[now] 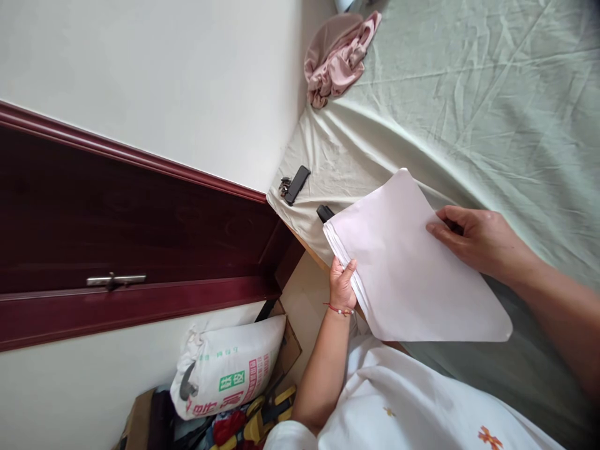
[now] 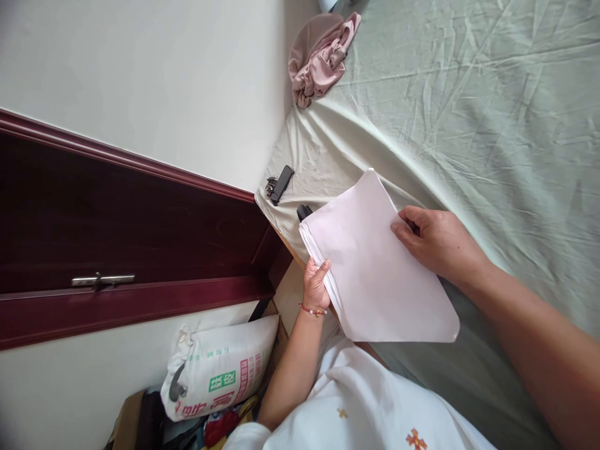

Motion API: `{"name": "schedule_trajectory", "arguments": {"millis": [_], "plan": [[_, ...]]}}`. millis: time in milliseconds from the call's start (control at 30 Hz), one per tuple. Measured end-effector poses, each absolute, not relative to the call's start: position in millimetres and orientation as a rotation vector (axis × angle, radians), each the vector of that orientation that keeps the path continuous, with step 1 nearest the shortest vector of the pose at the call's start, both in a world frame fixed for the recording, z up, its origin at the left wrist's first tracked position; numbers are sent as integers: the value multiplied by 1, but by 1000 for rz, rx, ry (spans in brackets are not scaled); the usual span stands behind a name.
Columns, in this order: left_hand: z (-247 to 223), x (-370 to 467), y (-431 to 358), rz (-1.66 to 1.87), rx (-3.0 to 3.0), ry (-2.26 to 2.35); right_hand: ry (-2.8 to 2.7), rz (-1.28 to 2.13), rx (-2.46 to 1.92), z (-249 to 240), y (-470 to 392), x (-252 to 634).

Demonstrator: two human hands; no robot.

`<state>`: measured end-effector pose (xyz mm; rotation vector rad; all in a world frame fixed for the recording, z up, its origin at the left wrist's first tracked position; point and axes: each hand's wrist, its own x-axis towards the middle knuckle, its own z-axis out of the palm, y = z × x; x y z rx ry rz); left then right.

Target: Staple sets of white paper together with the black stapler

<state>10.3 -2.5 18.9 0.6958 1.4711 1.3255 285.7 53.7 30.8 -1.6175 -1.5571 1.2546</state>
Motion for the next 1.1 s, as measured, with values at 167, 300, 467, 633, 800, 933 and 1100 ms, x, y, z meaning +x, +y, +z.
{"name": "schedule_trajectory", "arguments": {"millis": [167, 300, 467, 633, 800, 933, 1100], "plan": [[28, 8, -1, 1392, 517, 1540, -1462, 1133, -1530, 25, 54, 285], [45, 0, 6, 1514, 375, 1617, -1457, 1144, -1503, 31, 53, 288], [70, -11, 18, 1699, 283, 1664, -1623, 1404, -1433, 35, 52, 289], [85, -7, 27, 1802, 304, 1630, -1775, 1849, -1197, 31, 51, 286], [92, 9, 31, 1798, 268, 1545, -1786, 1885, -958, 31, 50, 288], [84, 18, 30, 1731, 351, 1441, -1583, 1839, -863, 27, 50, 288], [59, 17, 26, 1680, 421, 1376, -1203, 1780, -845, 25, 52, 286]]}}
